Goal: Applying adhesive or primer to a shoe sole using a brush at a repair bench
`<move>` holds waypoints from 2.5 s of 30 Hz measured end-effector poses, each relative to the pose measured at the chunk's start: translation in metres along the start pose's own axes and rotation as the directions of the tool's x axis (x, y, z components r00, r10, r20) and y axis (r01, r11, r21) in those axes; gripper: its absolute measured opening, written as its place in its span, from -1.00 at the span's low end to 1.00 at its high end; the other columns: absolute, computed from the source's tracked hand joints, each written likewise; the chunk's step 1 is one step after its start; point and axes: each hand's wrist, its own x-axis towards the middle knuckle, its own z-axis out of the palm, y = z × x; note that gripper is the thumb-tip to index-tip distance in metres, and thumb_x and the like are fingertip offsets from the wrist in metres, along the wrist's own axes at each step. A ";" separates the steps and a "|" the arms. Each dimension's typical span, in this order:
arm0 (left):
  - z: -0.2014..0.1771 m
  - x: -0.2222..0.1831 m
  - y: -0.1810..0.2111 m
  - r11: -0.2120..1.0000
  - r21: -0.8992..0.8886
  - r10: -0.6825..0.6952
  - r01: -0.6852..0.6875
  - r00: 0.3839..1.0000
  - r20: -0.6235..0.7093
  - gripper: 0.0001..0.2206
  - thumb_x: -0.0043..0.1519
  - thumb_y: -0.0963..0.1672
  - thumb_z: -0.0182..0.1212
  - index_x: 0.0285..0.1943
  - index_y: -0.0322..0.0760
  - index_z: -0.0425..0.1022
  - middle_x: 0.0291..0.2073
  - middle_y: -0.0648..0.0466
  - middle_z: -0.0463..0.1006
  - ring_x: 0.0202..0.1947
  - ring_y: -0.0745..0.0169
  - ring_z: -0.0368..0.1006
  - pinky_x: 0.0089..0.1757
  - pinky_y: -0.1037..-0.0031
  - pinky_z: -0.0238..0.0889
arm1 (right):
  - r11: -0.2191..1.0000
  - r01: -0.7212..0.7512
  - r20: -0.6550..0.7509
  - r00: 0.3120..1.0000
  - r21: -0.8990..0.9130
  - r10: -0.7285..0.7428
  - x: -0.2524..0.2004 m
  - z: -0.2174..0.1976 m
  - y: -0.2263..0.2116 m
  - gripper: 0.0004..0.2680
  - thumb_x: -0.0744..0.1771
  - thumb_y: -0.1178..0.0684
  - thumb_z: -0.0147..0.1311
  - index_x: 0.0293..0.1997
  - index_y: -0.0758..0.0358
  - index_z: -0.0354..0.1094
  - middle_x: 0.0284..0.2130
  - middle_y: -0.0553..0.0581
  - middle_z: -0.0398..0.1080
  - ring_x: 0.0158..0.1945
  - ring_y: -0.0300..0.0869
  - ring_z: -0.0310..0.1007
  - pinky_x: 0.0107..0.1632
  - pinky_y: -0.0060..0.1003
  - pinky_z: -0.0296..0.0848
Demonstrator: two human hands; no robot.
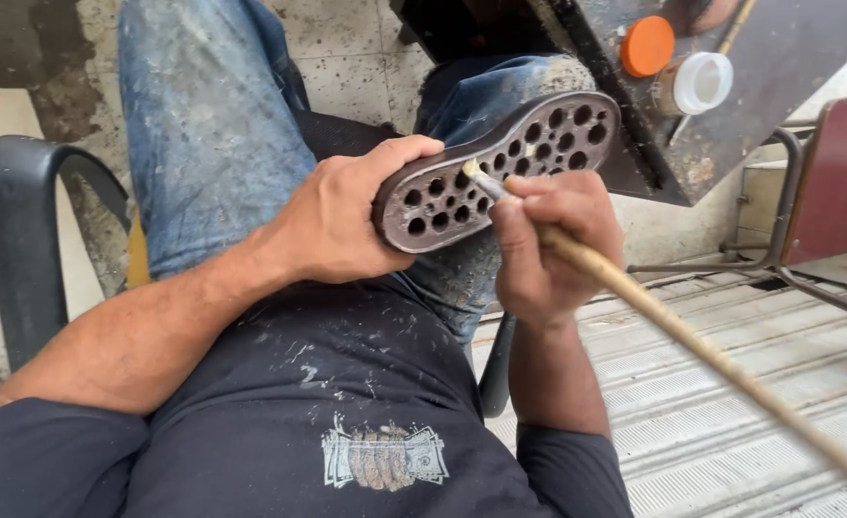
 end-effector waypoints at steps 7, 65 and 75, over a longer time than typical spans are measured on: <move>0.004 0.000 0.000 1.000 -0.002 0.004 -0.004 1.000 -0.025 -0.32 -0.02 -0.07 0.40 0.34 -0.15 0.27 -0.08 0.01 0.67 -0.18 -0.01 0.65 -0.19 0.28 0.41 | 0.978 -0.002 0.365 0.928 0.208 -0.076 -0.001 -0.008 -0.037 -0.88 0.29 0.24 0.20 -0.25 0.23 0.28 -0.33 0.33 0.48 -0.35 -0.09 0.56 -0.29 -0.34 0.55; 0.012 0.029 -0.026 0.726 -0.652 0.152 -0.219 0.976 -0.159 -0.27 0.12 -0.29 0.47 0.42 -0.18 0.10 0.32 -0.01 0.33 0.25 0.28 0.33 0.18 0.49 0.37 | 0.975 -0.072 0.164 0.986 0.212 0.037 0.044 0.005 0.010 -0.86 0.29 0.23 0.24 -0.19 0.16 0.33 -0.19 0.26 0.51 -0.10 -0.07 0.51 0.06 -0.18 0.53; -0.005 0.043 -0.024 0.528 -0.847 0.236 -0.067 0.969 0.071 -0.21 0.15 -0.35 0.34 0.54 -0.25 -0.02 0.19 -0.03 0.39 0.06 0.19 0.48 0.12 0.33 0.50 | 0.990 0.032 0.150 0.987 0.136 -0.053 0.057 -0.009 -0.012 -0.89 0.32 0.21 0.19 -0.19 0.19 0.30 -0.21 0.32 0.49 -0.15 -0.06 0.53 0.01 -0.23 0.53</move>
